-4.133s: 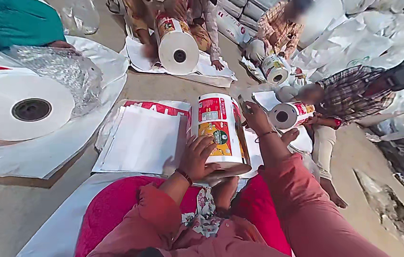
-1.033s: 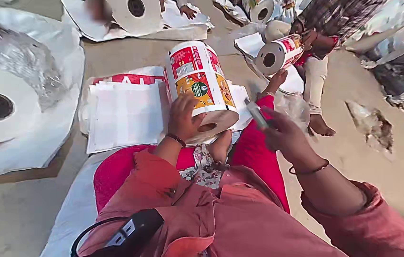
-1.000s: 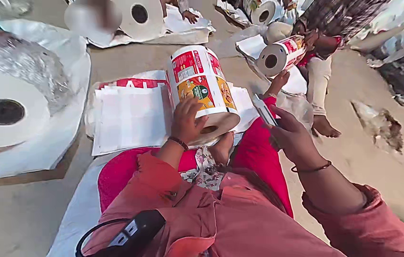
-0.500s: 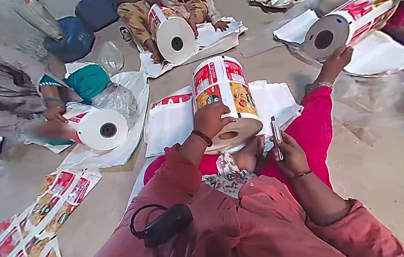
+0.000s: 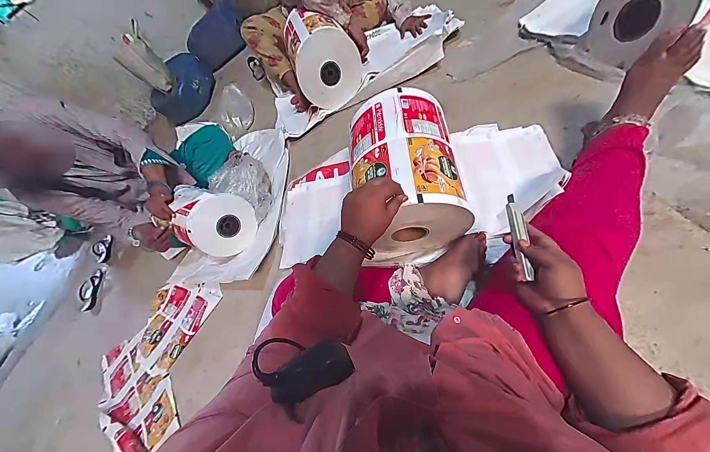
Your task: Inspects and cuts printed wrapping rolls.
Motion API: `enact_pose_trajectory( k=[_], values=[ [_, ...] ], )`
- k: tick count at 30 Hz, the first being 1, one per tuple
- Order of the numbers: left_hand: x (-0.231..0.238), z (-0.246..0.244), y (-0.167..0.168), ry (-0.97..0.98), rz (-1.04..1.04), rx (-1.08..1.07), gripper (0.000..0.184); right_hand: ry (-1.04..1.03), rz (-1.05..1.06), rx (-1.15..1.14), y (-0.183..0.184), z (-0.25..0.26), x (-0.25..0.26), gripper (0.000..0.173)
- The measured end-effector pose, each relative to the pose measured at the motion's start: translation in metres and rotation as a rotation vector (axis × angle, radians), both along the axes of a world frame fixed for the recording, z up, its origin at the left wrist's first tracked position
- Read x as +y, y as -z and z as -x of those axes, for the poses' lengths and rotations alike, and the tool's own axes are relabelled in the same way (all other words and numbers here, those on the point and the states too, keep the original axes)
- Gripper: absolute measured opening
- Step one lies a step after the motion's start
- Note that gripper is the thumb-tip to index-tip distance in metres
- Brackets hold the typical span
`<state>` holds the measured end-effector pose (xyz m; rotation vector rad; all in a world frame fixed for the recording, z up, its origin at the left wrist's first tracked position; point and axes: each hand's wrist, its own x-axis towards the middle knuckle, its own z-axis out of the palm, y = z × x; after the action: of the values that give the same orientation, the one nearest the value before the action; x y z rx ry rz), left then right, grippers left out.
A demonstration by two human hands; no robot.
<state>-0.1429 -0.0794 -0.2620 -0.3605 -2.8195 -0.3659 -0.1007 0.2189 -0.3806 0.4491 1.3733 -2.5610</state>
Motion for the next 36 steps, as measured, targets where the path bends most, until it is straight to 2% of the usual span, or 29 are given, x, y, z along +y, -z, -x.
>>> enact_pose_trajectory(
  k=[5, 14, 19, 24, 36],
  values=[
    [0.004, -0.002, 0.000, -0.033, 0.038, 0.035, 0.020, -0.005, 0.015, -0.021, -0.001, 0.002, -0.002, 0.041],
    [0.002, -0.007, -0.010, 0.027, 0.081, -0.028, 0.023, -0.020, -0.041, -0.042, -0.002, 0.003, -0.005, 0.041],
    [0.009, -0.007, -0.010, -0.017, 0.080, -0.052, 0.022, -0.025, -0.047, -0.052, -0.003, 0.005, -0.006, 0.041],
    [0.019, -0.003, -0.024, -0.108, 0.142, -0.188, 0.022, -0.027, -0.050, -0.051, 0.000, 0.007, -0.008, 0.042],
    [0.029, -0.004, -0.024, -0.132, 0.234, -0.193, 0.021, -0.034, -0.061, -0.039, 0.003, 0.009, -0.007, 0.042]
  ],
)
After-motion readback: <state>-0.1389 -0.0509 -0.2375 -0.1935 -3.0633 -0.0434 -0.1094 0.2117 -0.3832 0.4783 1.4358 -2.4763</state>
